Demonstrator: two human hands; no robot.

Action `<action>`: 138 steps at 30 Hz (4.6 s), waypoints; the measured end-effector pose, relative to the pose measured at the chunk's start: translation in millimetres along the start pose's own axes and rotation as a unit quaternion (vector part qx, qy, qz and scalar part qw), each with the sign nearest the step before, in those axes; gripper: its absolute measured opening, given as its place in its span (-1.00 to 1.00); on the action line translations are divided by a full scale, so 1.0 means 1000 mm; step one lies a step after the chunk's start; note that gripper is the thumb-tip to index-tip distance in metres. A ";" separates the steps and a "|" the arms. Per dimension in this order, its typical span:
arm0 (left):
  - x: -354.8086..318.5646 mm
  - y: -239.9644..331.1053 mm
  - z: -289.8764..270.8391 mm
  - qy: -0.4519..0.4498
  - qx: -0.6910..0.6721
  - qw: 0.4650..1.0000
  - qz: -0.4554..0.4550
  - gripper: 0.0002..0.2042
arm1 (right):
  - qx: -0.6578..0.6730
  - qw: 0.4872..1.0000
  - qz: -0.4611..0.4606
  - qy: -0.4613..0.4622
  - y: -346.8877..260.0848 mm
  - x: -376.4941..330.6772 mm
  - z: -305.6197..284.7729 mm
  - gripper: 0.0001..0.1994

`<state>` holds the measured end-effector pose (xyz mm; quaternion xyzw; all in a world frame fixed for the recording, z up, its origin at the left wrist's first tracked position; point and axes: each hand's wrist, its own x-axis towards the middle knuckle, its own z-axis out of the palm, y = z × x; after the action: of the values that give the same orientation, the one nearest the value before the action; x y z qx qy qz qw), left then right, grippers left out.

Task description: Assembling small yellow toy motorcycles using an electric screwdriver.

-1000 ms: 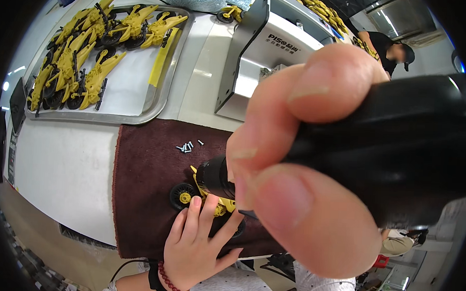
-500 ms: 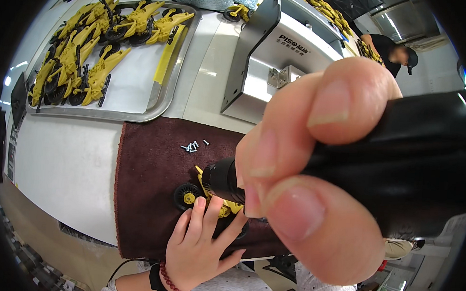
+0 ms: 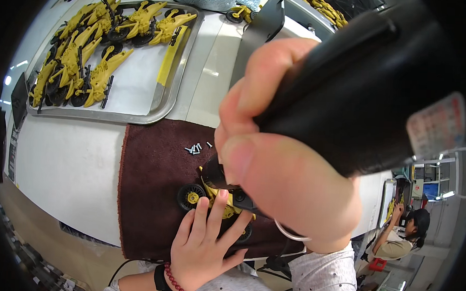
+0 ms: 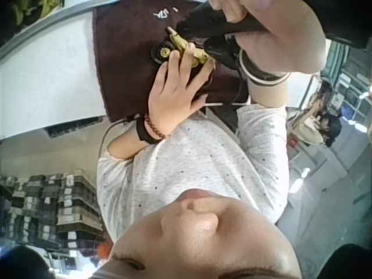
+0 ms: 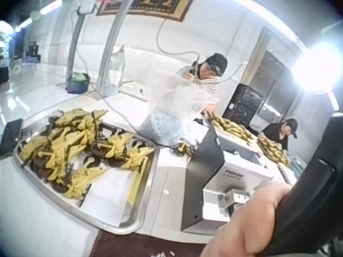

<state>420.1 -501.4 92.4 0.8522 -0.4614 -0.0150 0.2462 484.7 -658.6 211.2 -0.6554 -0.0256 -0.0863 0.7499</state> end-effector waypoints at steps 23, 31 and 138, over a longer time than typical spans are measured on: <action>0.002 0.006 -0.009 0.029 -0.005 0.999 0.017 -0.35 | 0.086 0.966 -0.220 0.104 -0.039 -0.058 -0.023 -0.56; -0.018 -0.001 -0.072 0.051 -0.078 0.995 0.021 -0.43 | 0.019 0.955 -0.251 0.154 -0.056 -0.124 -0.053 -0.58; 0.076 -0.028 -0.070 -0.132 -0.011 0.980 0.150 -0.57 | 0.018 0.933 -0.273 0.234 -0.028 -0.194 -0.087 -0.65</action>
<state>503.1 -520.6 157.1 0.7611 -0.6123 -0.0949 0.1916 283.0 -729.8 197.0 -0.5705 -0.0293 -0.4383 0.6939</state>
